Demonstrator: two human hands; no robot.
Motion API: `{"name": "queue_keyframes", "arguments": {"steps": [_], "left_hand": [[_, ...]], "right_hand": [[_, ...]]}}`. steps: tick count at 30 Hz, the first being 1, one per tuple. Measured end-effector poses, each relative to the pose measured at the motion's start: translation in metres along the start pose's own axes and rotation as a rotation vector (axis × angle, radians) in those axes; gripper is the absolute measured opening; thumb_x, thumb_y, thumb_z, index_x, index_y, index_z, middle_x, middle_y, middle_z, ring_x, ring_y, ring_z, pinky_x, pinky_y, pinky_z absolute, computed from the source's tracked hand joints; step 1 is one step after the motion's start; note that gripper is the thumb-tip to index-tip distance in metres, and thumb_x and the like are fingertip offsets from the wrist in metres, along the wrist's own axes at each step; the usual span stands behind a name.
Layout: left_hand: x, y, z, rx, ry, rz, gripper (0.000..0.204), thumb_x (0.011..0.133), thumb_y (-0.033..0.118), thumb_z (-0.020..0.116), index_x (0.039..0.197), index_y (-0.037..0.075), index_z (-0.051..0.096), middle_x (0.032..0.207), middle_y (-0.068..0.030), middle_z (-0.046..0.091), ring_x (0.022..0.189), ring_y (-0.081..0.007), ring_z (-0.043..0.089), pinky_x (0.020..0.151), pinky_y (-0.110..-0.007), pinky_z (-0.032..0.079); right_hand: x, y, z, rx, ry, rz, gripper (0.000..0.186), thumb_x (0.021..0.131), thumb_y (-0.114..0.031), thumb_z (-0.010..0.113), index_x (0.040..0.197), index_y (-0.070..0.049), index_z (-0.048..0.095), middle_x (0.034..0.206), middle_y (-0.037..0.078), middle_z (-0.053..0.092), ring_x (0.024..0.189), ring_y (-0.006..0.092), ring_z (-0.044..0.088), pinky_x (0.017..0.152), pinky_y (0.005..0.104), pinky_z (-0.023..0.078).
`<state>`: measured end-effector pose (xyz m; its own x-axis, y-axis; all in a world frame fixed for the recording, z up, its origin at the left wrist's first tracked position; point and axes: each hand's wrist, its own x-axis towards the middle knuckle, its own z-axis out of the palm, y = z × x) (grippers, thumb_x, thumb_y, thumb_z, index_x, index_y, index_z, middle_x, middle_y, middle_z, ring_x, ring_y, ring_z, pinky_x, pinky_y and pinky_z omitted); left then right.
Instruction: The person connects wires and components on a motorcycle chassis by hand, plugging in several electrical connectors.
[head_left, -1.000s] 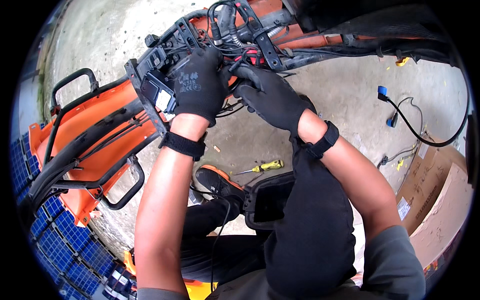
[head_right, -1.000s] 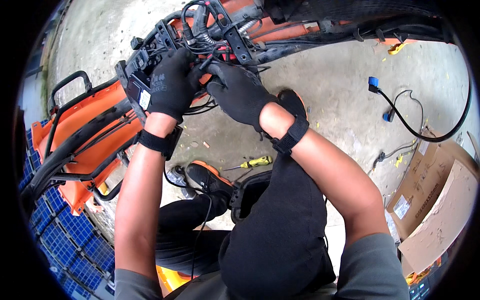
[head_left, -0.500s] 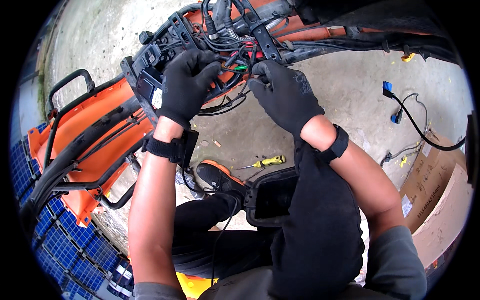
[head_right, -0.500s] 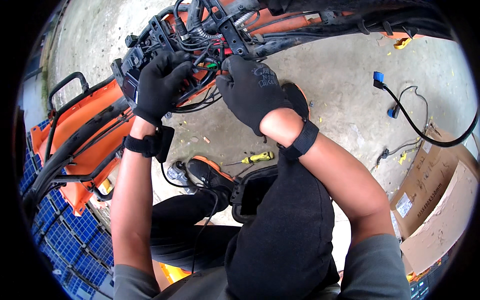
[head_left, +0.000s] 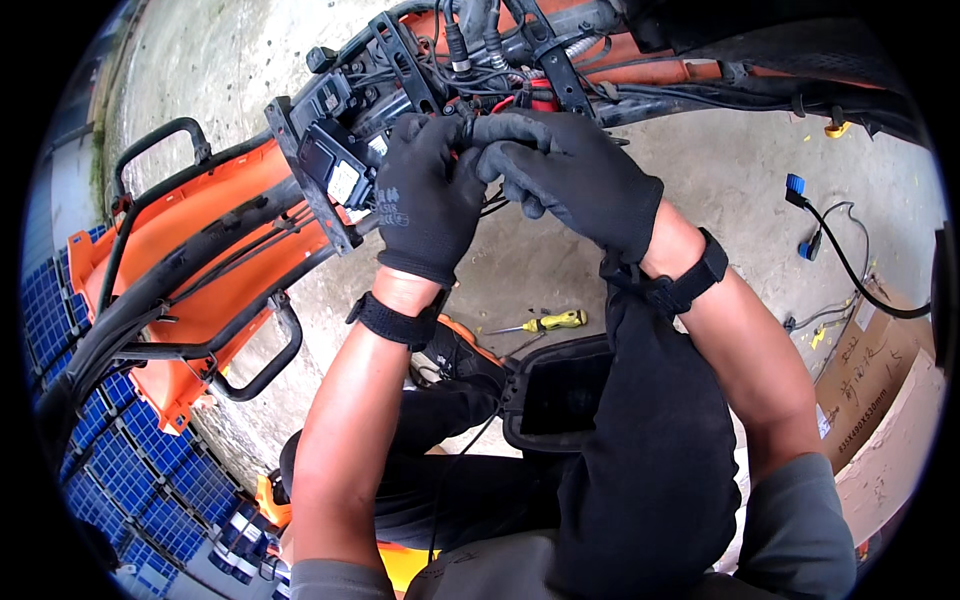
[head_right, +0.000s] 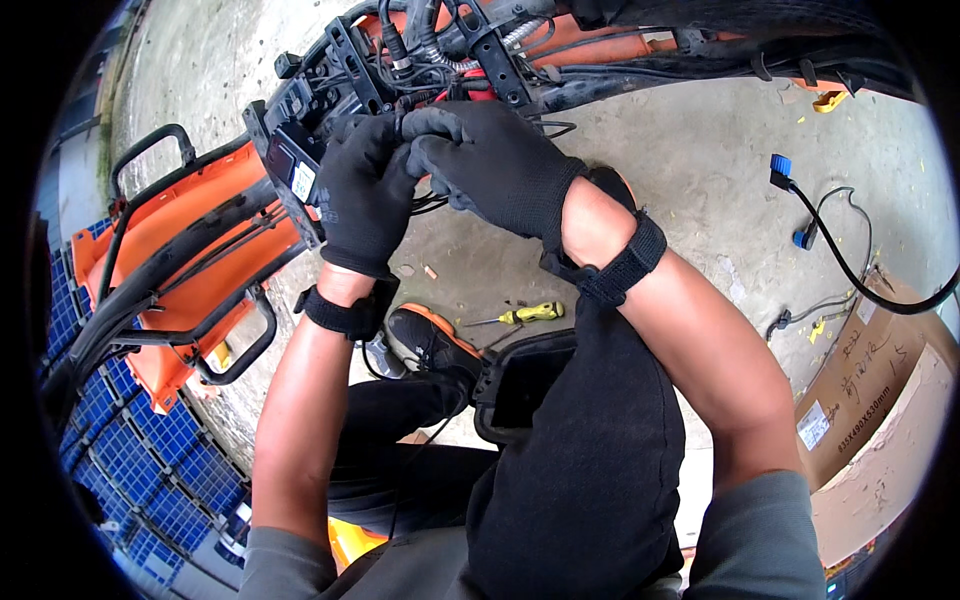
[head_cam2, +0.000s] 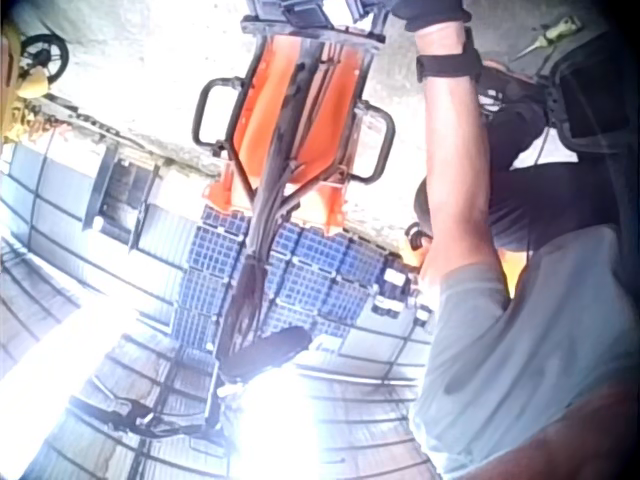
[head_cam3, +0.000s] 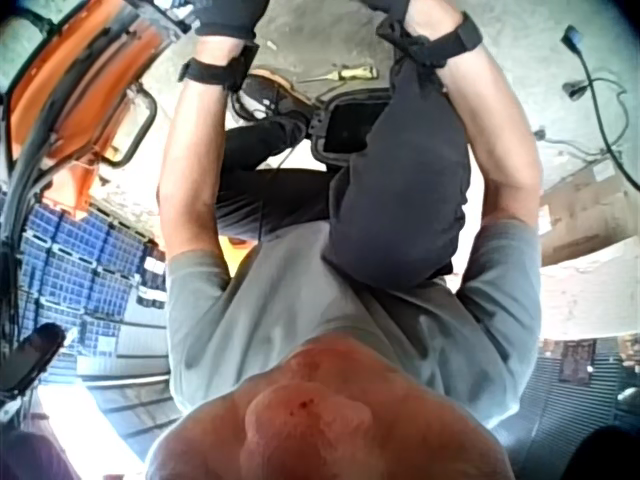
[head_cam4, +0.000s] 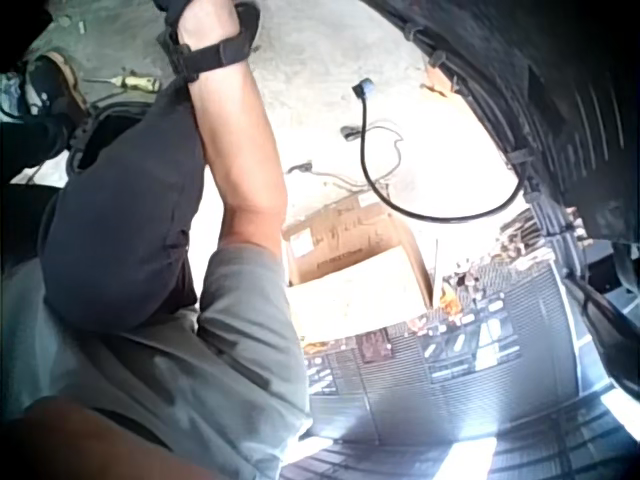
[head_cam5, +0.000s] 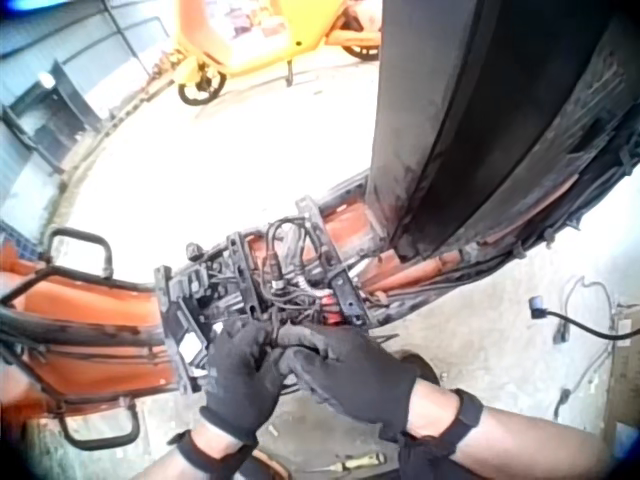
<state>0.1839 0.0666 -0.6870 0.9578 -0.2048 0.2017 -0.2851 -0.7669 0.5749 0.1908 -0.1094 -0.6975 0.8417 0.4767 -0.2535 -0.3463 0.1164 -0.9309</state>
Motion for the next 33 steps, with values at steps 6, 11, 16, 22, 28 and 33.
{"name": "queue_keyframes", "arguments": {"steps": [6, 11, 16, 22, 28, 33], "left_hand": [[0.009, 0.001, -0.017, -0.412, -0.010, -0.342, 0.011, 0.084, 0.009, 0.067, 0.092, 0.001, 0.068, 0.077, -0.0074, 0.067, 0.069, -0.0157, 0.064, 0.065, -0.029, 0.049], [0.030, -0.008, -0.026, -0.414, -0.007, -0.389, 0.011, 0.086, 0.008, 0.064, 0.092, -0.001, 0.066, 0.077, -0.0076, 0.068, 0.069, -0.0112, 0.061, 0.065, -0.026, 0.048], [0.036, -0.028, -0.027, -0.264, -0.070, -0.232, 0.010, 0.084, 0.008, 0.065, 0.089, 0.000, 0.062, 0.074, -0.0061, 0.066, 0.067, -0.0119, 0.060, 0.064, -0.028, 0.048], [0.036, -0.020, -0.031, -0.386, -0.151, -0.231, 0.008, 0.085, 0.006, 0.064, 0.084, 0.001, 0.059, 0.071, -0.0032, 0.062, 0.067, -0.0081, 0.056, 0.063, -0.027, 0.047], [0.035, -0.024, -0.035, -0.621, -0.276, -0.234, 0.008, 0.089, 0.003, 0.062, 0.084, 0.003, 0.056, 0.074, 0.0020, 0.058, 0.069, -0.0052, 0.052, 0.064, -0.023, 0.045], [0.048, -0.043, -0.044, -0.478, -0.269, -0.177, 0.008, 0.088, 0.006, 0.065, 0.086, 0.003, 0.059, 0.073, 0.0028, 0.059, 0.068, -0.0046, 0.051, 0.063, -0.023, 0.045]], "right_hand": [[0.007, 0.006, 0.001, -0.418, 0.121, -0.078, 0.032, 0.092, -0.016, 0.054, 0.118, 0.000, 0.063, 0.084, 0.014, 0.066, 0.074, 0.0210, 0.063, 0.068, 0.0343, 0.050], [0.013, 0.025, 0.023, -0.502, 0.261, -0.332, 0.039, 0.091, -0.018, 0.059, 0.125, 0.001, 0.057, 0.095, 0.018, 0.068, 0.075, 0.0223, 0.063, 0.074, 0.0345, 0.050], [0.014, 0.012, 0.022, -0.572, 0.195, -0.258, 0.037, 0.091, -0.019, 0.059, 0.122, 0.000, 0.057, 0.098, 0.019, 0.067, 0.082, 0.0268, 0.063, 0.078, 0.0374, 0.050], [0.008, 0.020, 0.019, -0.539, 0.272, -0.183, 0.037, 0.091, -0.022, 0.057, 0.121, -0.001, 0.056, 0.104, 0.023, 0.066, 0.097, 0.0385, 0.064, 0.085, 0.0444, 0.050], [0.030, 0.031, 0.015, -0.567, 0.276, -0.204, 0.037, 0.091, -0.023, 0.058, 0.120, -0.001, 0.055, 0.106, 0.024, 0.065, 0.099, 0.0400, 0.063, 0.086, 0.0469, 0.050], [0.037, 0.030, 0.023, -0.523, 0.311, -0.138, 0.042, 0.092, -0.019, 0.059, 0.127, 0.002, 0.050, 0.090, 0.015, 0.064, 0.071, 0.0209, 0.064, 0.064, 0.0341, 0.053]]}}
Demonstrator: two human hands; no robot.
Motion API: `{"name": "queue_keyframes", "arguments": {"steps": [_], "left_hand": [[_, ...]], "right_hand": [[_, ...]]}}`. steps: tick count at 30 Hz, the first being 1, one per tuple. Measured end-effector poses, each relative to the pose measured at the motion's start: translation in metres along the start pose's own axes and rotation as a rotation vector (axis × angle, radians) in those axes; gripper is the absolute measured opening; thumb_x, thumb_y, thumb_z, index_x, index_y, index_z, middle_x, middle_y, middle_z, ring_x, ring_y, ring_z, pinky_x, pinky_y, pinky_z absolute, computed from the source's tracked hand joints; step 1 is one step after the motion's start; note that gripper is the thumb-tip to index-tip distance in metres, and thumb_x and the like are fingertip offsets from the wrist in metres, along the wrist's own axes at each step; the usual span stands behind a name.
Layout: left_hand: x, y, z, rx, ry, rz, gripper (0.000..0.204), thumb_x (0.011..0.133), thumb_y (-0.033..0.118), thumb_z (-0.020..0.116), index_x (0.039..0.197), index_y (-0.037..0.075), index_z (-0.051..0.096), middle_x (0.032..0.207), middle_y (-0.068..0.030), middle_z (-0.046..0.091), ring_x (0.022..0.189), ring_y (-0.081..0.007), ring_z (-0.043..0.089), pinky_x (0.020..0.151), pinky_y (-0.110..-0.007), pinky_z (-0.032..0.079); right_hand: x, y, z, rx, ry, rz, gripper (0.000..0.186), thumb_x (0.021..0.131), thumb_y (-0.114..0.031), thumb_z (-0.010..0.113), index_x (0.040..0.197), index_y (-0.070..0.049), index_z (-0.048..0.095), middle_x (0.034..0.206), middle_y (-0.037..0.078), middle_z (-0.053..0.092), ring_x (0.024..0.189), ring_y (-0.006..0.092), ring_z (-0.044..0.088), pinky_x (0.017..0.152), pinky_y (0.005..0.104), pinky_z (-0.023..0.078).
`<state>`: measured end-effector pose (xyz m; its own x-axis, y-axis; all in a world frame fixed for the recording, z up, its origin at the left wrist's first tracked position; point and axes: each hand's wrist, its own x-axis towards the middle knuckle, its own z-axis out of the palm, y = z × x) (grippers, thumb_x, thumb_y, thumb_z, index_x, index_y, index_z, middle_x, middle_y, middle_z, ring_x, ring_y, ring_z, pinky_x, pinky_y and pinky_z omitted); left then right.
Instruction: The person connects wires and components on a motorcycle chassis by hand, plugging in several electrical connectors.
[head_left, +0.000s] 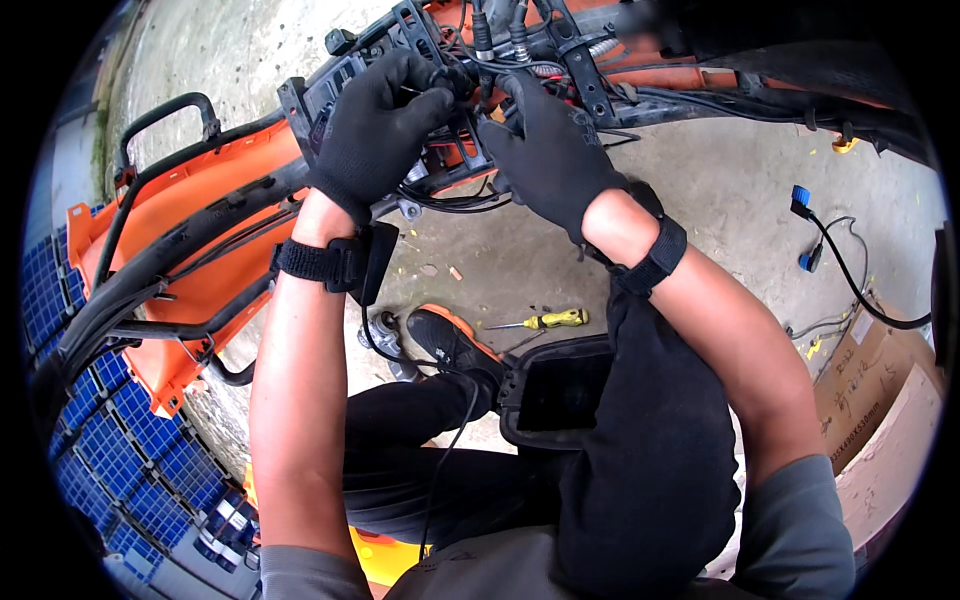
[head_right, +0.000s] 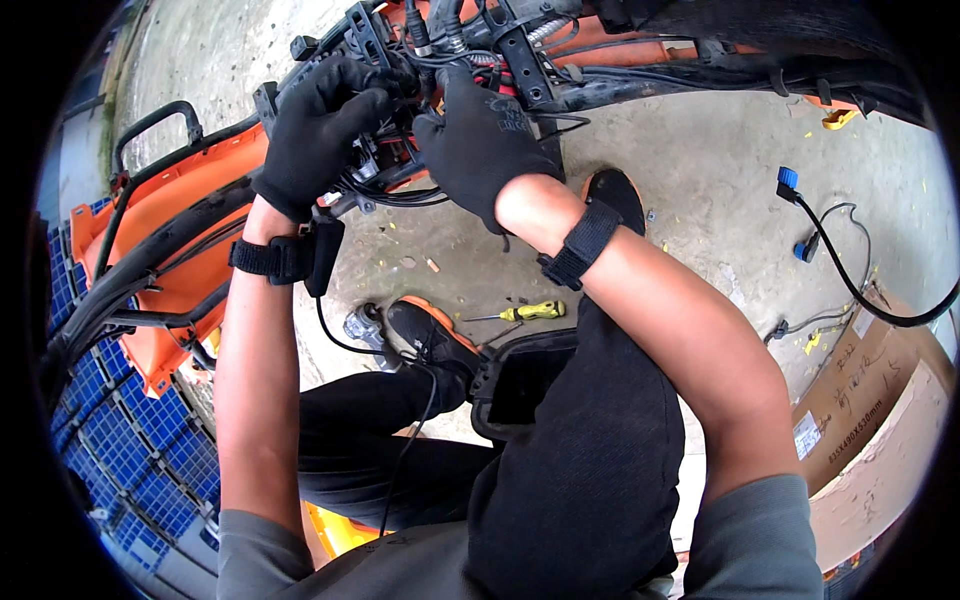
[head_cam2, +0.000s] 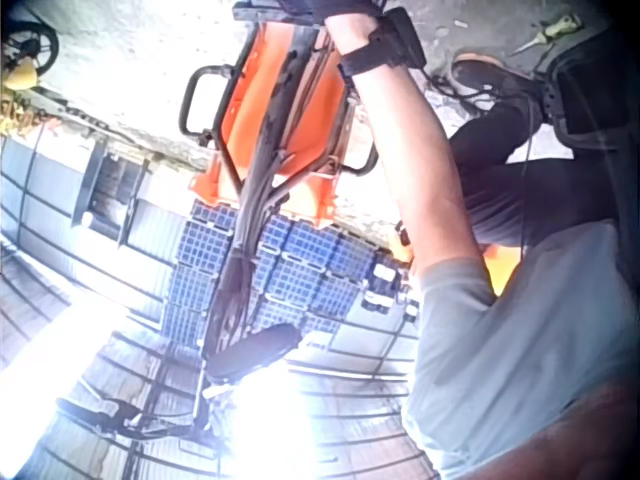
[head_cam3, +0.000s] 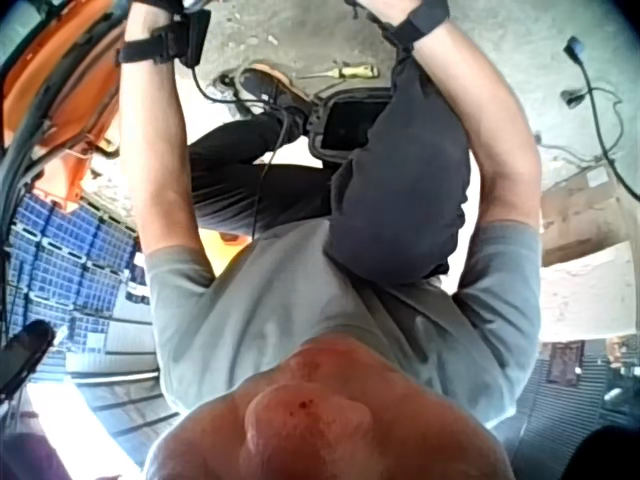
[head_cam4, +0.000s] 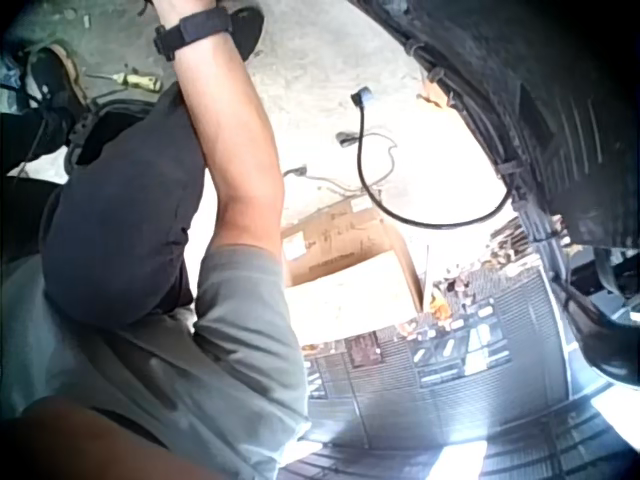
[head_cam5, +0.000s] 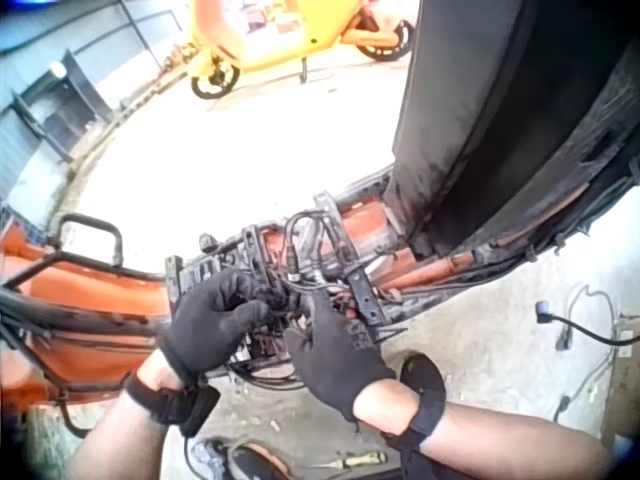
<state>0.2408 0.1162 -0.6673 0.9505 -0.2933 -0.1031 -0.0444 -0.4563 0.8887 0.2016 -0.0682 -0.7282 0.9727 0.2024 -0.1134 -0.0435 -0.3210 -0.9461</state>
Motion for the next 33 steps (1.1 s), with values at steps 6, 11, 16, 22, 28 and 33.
{"name": "queue_keyframes", "arguments": {"steps": [6, 11, 16, 22, 28, 33], "left_hand": [[0.021, -0.003, -0.008, 0.235, 0.018, 0.018, 0.014, 0.091, 0.015, 0.067, 0.088, 0.003, 0.061, 0.073, 0.0003, 0.062, 0.063, -0.0057, 0.055, 0.058, -0.023, 0.046], [0.039, 0.020, -0.002, 0.396, 0.105, -0.074, 0.011, 0.084, 0.011, 0.070, 0.084, 0.003, 0.064, 0.070, -0.0058, 0.065, 0.062, -0.0144, 0.060, 0.057, -0.033, 0.047], [0.046, -0.003, -0.005, 0.162, 0.074, -0.185, 0.016, 0.091, 0.020, 0.067, 0.085, 0.005, 0.067, 0.069, -0.0028, 0.065, 0.060, -0.0105, 0.058, 0.057, -0.028, 0.048], [0.031, -0.003, -0.001, 0.193, -0.018, -0.228, 0.035, 0.095, 0.038, 0.062, 0.085, 0.005, 0.070, 0.067, 0.0003, 0.065, 0.056, -0.0066, 0.059, 0.052, -0.023, 0.046], [0.035, 0.000, 0.006, 0.178, 0.077, -0.261, 0.039, 0.094, 0.035, 0.063, 0.078, 0.000, 0.068, 0.060, -0.0085, 0.064, 0.051, -0.0133, 0.060, 0.048, -0.028, 0.046], [0.028, 0.003, 0.008, 0.249, 0.078, -0.231, 0.042, 0.092, 0.039, 0.065, 0.076, 0.000, 0.067, 0.058, -0.0086, 0.062, 0.052, -0.0138, 0.060, 0.051, -0.031, 0.047]], "right_hand": [[0.006, 0.012, 0.008, -0.125, 0.107, -0.138, 0.043, 0.093, -0.017, 0.060, 0.130, 0.002, 0.048, 0.078, 0.009, 0.063, 0.058, 0.0126, 0.062, 0.051, 0.0274, 0.050], [0.002, -0.010, 0.001, 0.316, -0.070, 0.075, 0.039, 0.090, -0.017, 0.062, 0.123, 0.000, 0.053, 0.082, 0.010, 0.064, 0.065, 0.0173, 0.062, 0.058, 0.0304, 0.050], [0.009, -0.009, 0.003, 0.064, -0.063, -0.004, 0.027, 0.092, -0.018, 0.063, 0.112, -0.001, 0.057, 0.077, 0.006, 0.060, 0.061, 0.0118, 0.061, 0.050, 0.0276, 0.050], [0.015, 0.006, -0.002, -0.044, -0.043, -0.115, 0.021, 0.093, -0.022, 0.063, 0.099, -0.002, 0.058, 0.074, 0.008, 0.059, 0.064, 0.0150, 0.060, 0.059, 0.0320, 0.049], [-0.010, 0.008, -0.006, -0.122, 0.013, -0.279, 0.017, 0.090, -0.016, 0.063, 0.098, -0.001, 0.059, 0.077, 0.015, 0.061, 0.069, 0.0264, 0.059, 0.065, 0.0381, 0.047], [-0.011, 0.013, -0.006, 0.029, -0.007, -0.284, 0.019, 0.091, -0.013, 0.062, 0.105, 0.000, 0.061, 0.077, 0.008, 0.062, 0.065, 0.0147, 0.057, 0.063, 0.0296, 0.047]]}}
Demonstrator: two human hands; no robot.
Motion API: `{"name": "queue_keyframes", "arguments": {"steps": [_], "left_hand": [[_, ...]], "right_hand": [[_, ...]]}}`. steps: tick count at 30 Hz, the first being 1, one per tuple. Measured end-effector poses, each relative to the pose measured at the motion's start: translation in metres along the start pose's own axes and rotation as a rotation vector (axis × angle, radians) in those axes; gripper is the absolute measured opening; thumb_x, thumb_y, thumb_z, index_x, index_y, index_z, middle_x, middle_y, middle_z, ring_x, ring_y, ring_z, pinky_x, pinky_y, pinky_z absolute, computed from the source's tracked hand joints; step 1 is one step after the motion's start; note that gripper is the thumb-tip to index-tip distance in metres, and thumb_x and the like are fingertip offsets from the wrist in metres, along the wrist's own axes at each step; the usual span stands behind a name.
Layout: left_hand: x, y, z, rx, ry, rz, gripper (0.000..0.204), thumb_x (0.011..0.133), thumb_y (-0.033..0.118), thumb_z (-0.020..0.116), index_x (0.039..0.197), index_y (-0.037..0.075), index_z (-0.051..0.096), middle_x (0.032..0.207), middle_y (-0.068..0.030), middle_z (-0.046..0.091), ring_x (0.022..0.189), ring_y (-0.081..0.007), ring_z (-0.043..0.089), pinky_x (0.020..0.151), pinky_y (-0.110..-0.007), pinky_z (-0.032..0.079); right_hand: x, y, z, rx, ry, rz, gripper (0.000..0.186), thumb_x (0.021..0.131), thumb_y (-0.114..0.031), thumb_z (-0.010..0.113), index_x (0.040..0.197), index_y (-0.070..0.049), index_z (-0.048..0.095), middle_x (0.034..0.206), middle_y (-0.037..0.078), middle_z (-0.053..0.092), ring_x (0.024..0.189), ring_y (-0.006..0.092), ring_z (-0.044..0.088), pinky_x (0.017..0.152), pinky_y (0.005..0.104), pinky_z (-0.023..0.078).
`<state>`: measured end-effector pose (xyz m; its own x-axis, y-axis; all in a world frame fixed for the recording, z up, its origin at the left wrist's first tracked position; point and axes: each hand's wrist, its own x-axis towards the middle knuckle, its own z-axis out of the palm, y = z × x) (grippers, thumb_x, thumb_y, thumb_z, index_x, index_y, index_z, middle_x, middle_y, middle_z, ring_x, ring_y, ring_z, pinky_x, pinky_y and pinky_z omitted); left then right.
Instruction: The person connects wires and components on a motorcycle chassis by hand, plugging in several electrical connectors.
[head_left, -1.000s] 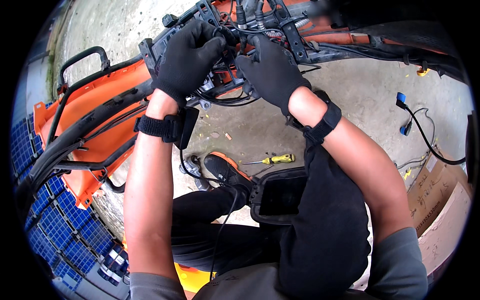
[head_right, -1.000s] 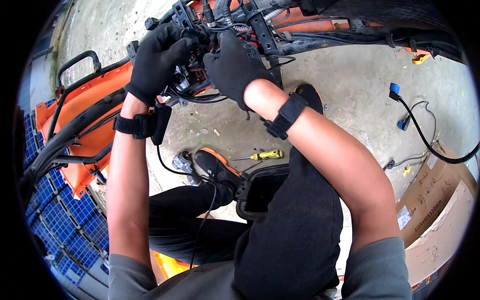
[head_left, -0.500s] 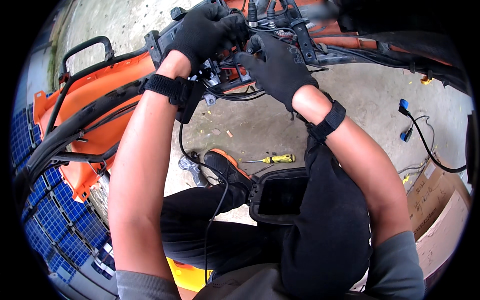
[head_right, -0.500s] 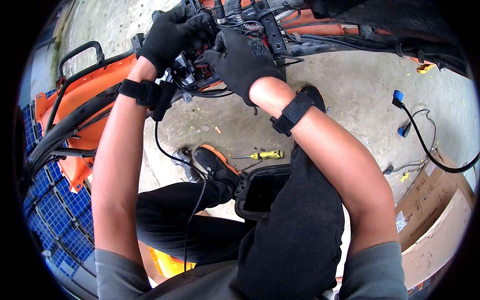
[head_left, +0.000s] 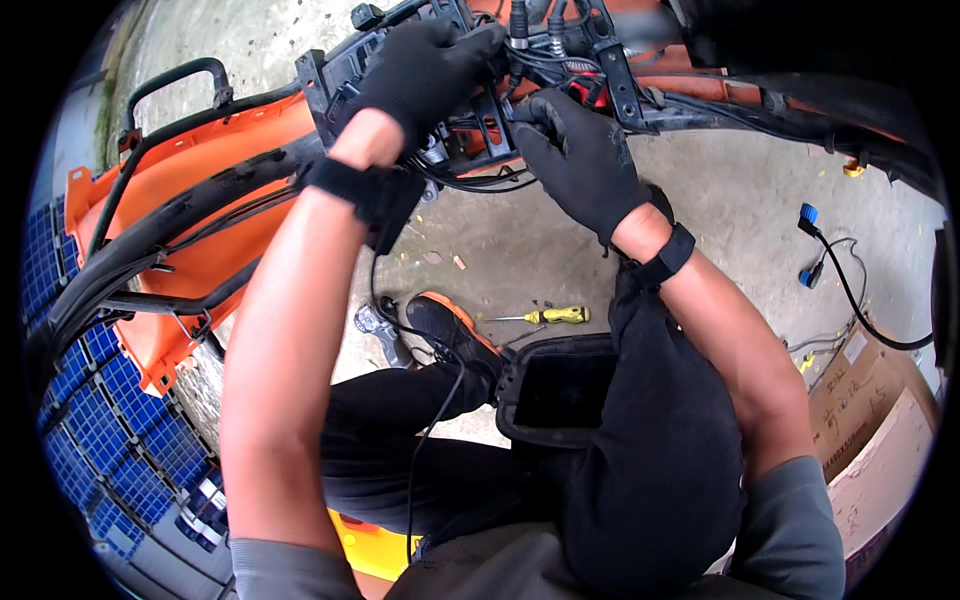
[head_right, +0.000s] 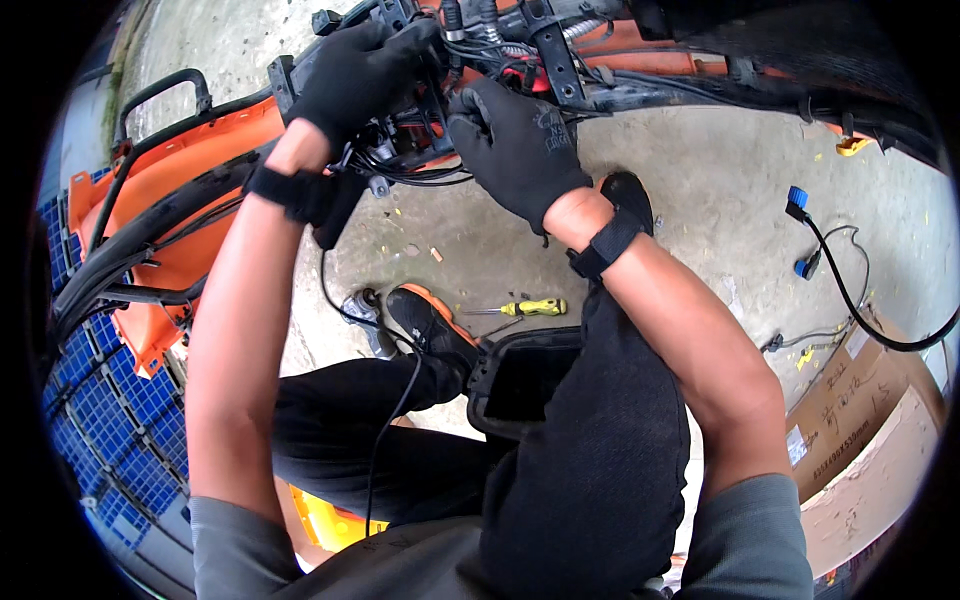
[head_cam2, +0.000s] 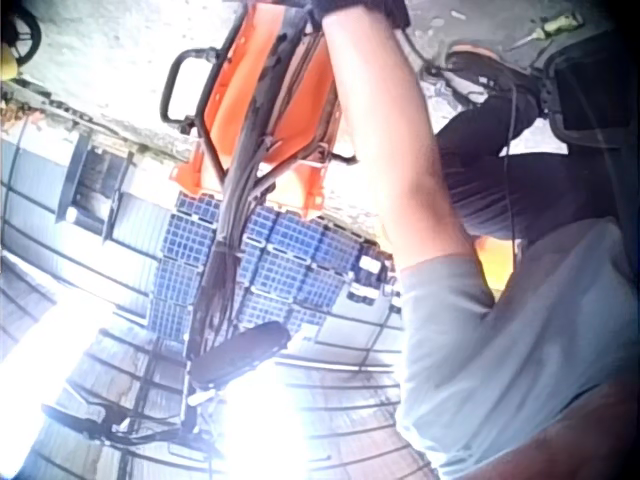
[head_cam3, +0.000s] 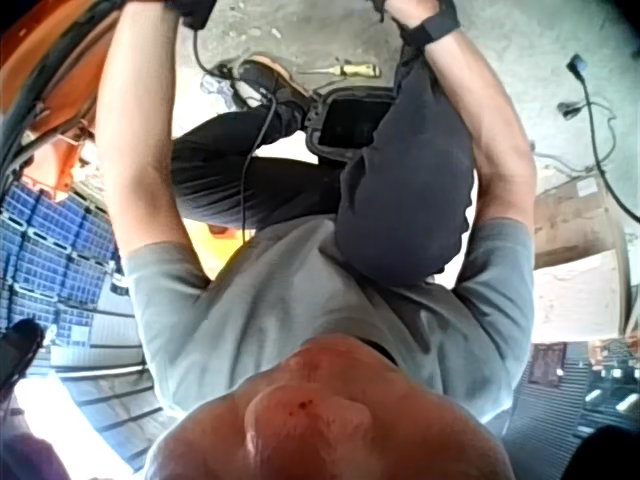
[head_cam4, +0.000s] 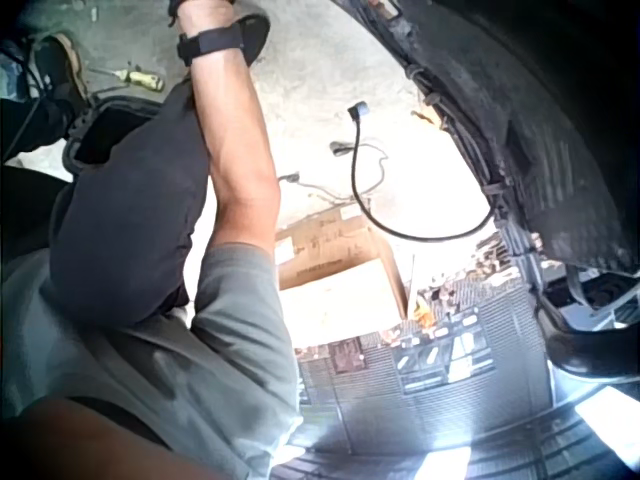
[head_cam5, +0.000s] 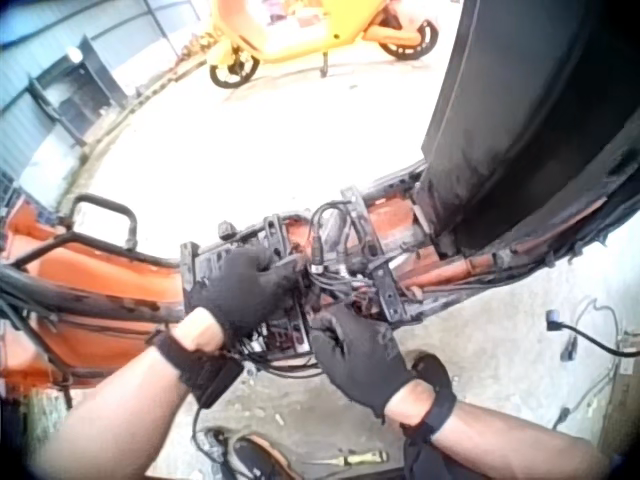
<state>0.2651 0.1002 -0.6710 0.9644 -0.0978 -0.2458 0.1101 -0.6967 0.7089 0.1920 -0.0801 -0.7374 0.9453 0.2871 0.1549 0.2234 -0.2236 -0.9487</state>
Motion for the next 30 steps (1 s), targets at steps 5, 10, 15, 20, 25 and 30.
{"name": "queue_keyframes", "arguments": {"steps": [5, 10, 15, 20, 25, 30], "left_hand": [[-0.066, 0.007, -0.019, 0.037, -0.122, 0.158, 0.024, 0.089, 0.024, 0.070, 0.081, 0.003, 0.062, 0.064, -0.0068, 0.060, 0.058, -0.0176, 0.061, 0.056, -0.032, 0.048], [-0.121, 0.011, 0.009, 0.844, -0.144, 0.610, 0.022, 0.079, 0.010, 0.068, 0.101, 0.009, 0.063, 0.106, -0.0088, 0.061, 0.099, -0.0296, 0.059, 0.080, -0.041, 0.049], [-0.141, -0.012, 0.034, 0.892, -0.267, 0.630, 0.022, 0.079, 0.012, 0.065, 0.101, 0.010, 0.063, 0.104, -0.0082, 0.061, 0.100, -0.0273, 0.059, 0.081, -0.042, 0.048], [-0.153, -0.066, 0.084, 0.311, -0.328, 0.075, 0.037, 0.085, 0.022, 0.070, 0.114, 0.001, 0.061, 0.109, -0.0163, 0.064, 0.086, -0.0300, 0.065, 0.075, -0.038, 0.052], [-0.110, -0.092, 0.155, -0.156, 0.180, -0.469, 0.044, 0.081, 0.020, 0.077, 0.114, -0.003, 0.062, 0.103, -0.0149, 0.069, 0.091, -0.0206, 0.066, 0.077, -0.035, 0.051], [-0.078, -0.106, 0.164, -0.599, 0.092, -0.274, 0.031, 0.085, 0.011, 0.071, 0.113, 0.000, 0.064, 0.107, -0.0107, 0.068, 0.100, -0.0187, 0.062, 0.085, -0.032, 0.050]], "right_hand": [[0.008, 0.001, -0.012, 0.317, -0.213, 0.185, 0.028, 0.094, -0.013, 0.059, 0.119, 0.000, 0.060, 0.085, 0.002, 0.064, 0.071, 0.0076, 0.060, 0.065, 0.0241, 0.050], [0.014, 0.003, -0.016, 0.352, -0.256, 0.240, 0.030, 0.097, -0.014, 0.056, 0.123, -0.001, 0.058, 0.089, 0.003, 0.066, 0.073, 0.0075, 0.062, 0.065, 0.0233, 0.051], [0.013, 0.003, -0.014, 0.330, -0.199, 0.208, 0.021, 0.094, -0.011, 0.057, 0.111, -0.001, 0.062, 0.089, 0.009, 0.069, 0.070, 0.0127, 0.064, 0.068, 0.0296, 0.053], [0.014, 0.020, -0.007, 0.138, -0.216, 0.121, 0.028, 0.100, -0.015, 0.051, 0.124, -0.004, 0.056, 0.093, 0.004, 0.068, 0.073, 0.0089, 0.064, 0.065, 0.0242, 0.053], [0.014, 0.009, -0.016, 0.116, -0.121, -0.018, 0.024, 0.091, -0.016, 0.059, 0.109, 0.001, 0.061, 0.099, 0.021, 0.065, 0.093, 0.0329, 0.063, 0.083, 0.0392, 0.049], [0.016, 0.003, -0.018, 0.160, -0.155, 0.048, 0.023, 0.091, -0.016, 0.059, 0.108, 0.000, 0.060, 0.097, 0.020, 0.065, 0.093, 0.0329, 0.064, 0.082, 0.0392, 0.049]]}}
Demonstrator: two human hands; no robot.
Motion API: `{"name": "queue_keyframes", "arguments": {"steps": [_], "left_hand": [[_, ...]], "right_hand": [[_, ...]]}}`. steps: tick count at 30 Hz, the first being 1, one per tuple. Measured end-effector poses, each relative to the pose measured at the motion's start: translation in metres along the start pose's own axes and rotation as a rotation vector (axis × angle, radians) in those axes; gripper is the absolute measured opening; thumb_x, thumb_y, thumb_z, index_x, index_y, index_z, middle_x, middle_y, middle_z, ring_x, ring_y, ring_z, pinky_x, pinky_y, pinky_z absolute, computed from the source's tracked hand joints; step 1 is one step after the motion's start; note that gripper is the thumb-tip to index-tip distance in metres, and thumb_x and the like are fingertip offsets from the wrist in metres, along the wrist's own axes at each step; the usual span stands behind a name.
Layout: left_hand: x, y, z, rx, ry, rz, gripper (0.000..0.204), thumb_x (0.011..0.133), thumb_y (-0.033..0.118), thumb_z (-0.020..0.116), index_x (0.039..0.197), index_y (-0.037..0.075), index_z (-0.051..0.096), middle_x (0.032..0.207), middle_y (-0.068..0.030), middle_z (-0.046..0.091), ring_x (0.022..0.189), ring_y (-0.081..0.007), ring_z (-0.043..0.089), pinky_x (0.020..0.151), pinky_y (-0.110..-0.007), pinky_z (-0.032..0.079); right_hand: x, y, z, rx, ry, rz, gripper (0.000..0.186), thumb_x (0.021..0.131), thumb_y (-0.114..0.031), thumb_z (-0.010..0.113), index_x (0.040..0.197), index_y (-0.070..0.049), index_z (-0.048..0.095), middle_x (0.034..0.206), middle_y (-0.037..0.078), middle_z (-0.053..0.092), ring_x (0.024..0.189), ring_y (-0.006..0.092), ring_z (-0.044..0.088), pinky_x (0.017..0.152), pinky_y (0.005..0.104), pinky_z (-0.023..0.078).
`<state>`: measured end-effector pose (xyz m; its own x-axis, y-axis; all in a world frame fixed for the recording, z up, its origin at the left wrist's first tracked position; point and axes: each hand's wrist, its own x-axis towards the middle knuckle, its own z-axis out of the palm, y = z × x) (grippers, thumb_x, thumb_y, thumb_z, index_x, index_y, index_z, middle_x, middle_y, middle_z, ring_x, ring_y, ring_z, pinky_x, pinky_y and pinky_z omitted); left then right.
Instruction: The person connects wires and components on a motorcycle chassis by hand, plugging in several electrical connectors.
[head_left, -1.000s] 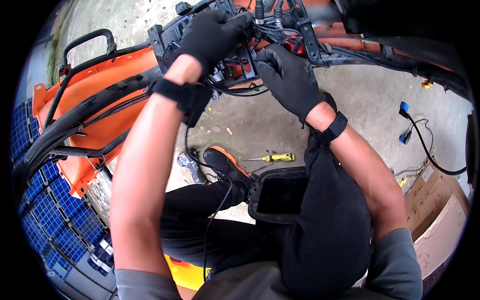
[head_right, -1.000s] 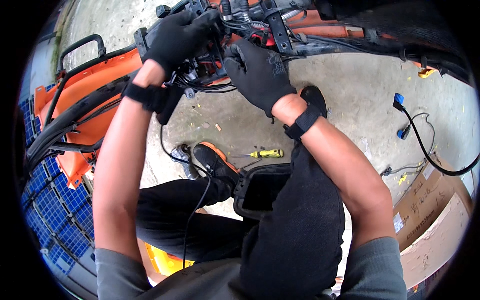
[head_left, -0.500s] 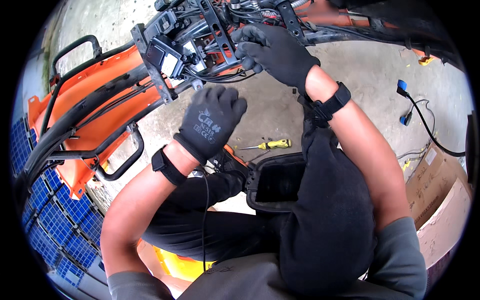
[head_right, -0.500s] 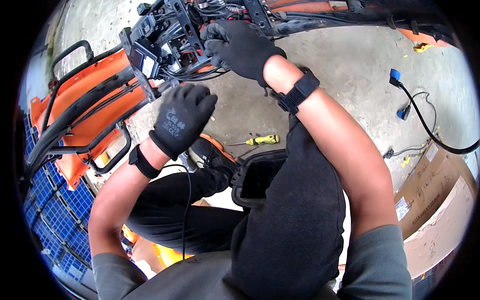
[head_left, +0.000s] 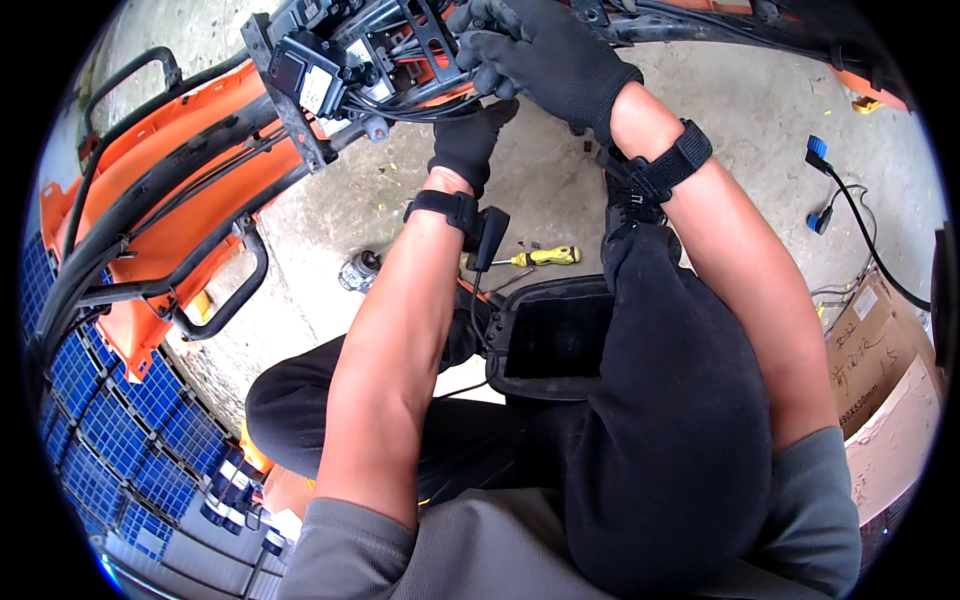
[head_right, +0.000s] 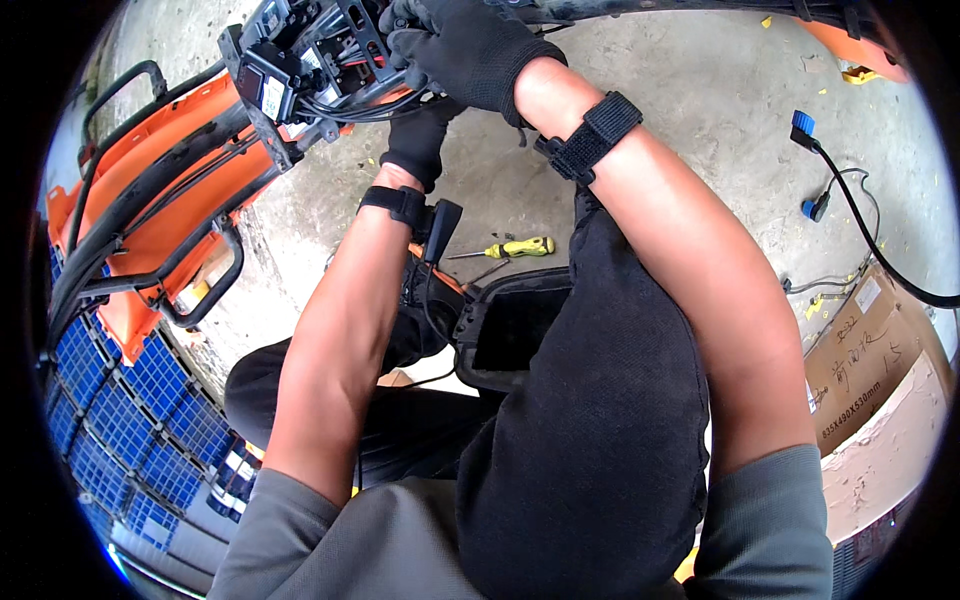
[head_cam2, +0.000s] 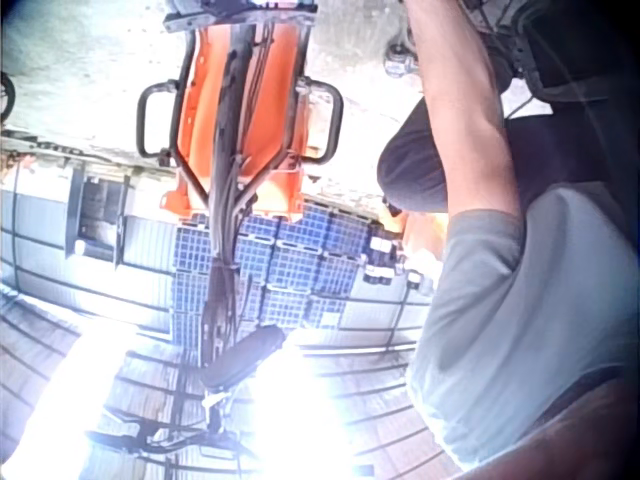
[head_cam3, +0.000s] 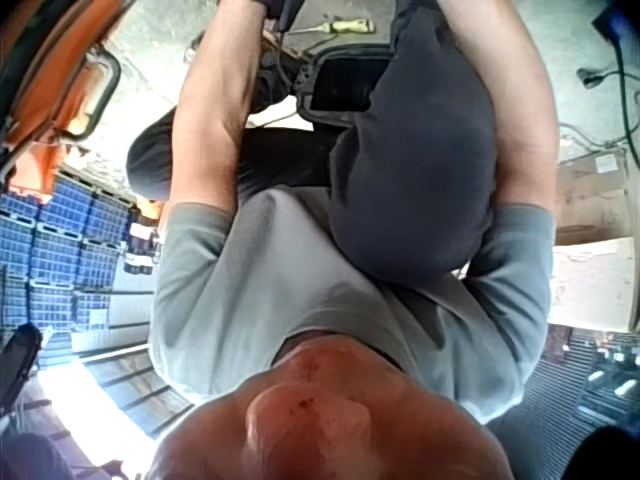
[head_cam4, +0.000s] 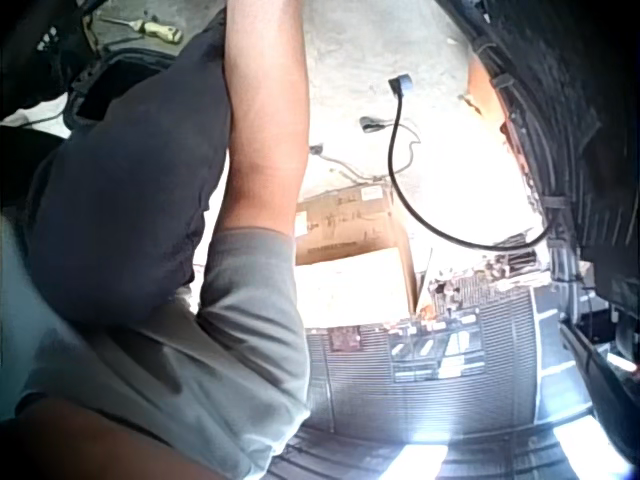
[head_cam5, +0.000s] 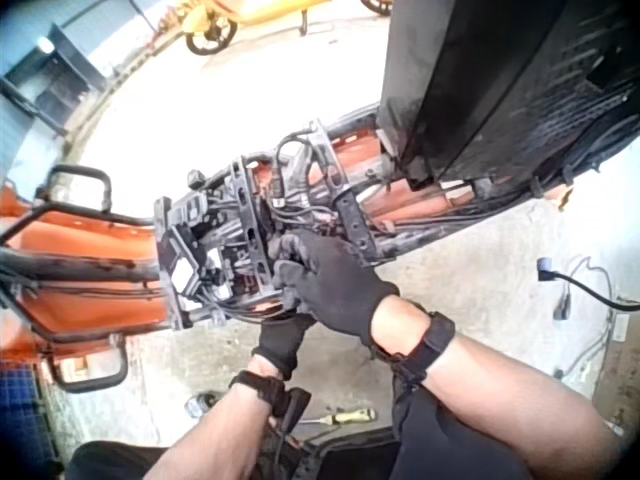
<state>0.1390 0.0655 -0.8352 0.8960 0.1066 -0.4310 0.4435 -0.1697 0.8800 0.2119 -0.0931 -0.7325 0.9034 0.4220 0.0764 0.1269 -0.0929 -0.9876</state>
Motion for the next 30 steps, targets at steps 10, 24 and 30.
{"name": "queue_keyframes", "arguments": {"steps": [10, 24, 30], "left_hand": [[-0.070, 0.042, -0.001, 0.413, -0.378, 0.434, 0.028, 0.100, 0.010, 0.047, 0.122, -0.002, 0.058, 0.121, -0.0111, 0.062, 0.111, -0.0232, 0.060, 0.100, -0.039, 0.046], [-0.113, 0.121, 0.003, -0.985, -0.401, -0.259, 0.059, 0.101, 0.032, 0.046, 0.142, -0.010, 0.034, 0.139, -0.0292, 0.047, 0.129, -0.0384, 0.049, 0.110, -0.054, 0.038], [-0.116, 0.132, 0.004, -1.116, -0.356, -0.333, 0.055, 0.102, 0.032, 0.047, 0.140, -0.007, 0.039, 0.134, -0.0258, 0.053, 0.126, -0.0384, 0.051, 0.109, -0.053, 0.040]], "right_hand": [[-0.001, 0.020, 0.001, -0.052, 0.034, -0.099, 0.030, 0.092, -0.023, 0.058, 0.112, -0.001, 0.059, 0.103, 0.023, 0.064, 0.098, 0.0379, 0.062, 0.087, 0.0417, 0.048], [0.001, 0.018, 0.006, -0.033, -0.056, -0.011, 0.027, 0.097, -0.014, 0.055, 0.123, -0.004, 0.058, 0.089, 0.008, 0.067, 0.075, 0.0115, 0.067, 0.072, 0.0290, 0.054], [0.001, 0.016, 0.008, -0.016, -0.060, 0.046, 0.030, 0.094, -0.013, 0.056, 0.122, -0.002, 0.057, 0.098, 0.011, 0.068, 0.076, 0.0151, 0.066, 0.075, 0.0311, 0.053]]}}
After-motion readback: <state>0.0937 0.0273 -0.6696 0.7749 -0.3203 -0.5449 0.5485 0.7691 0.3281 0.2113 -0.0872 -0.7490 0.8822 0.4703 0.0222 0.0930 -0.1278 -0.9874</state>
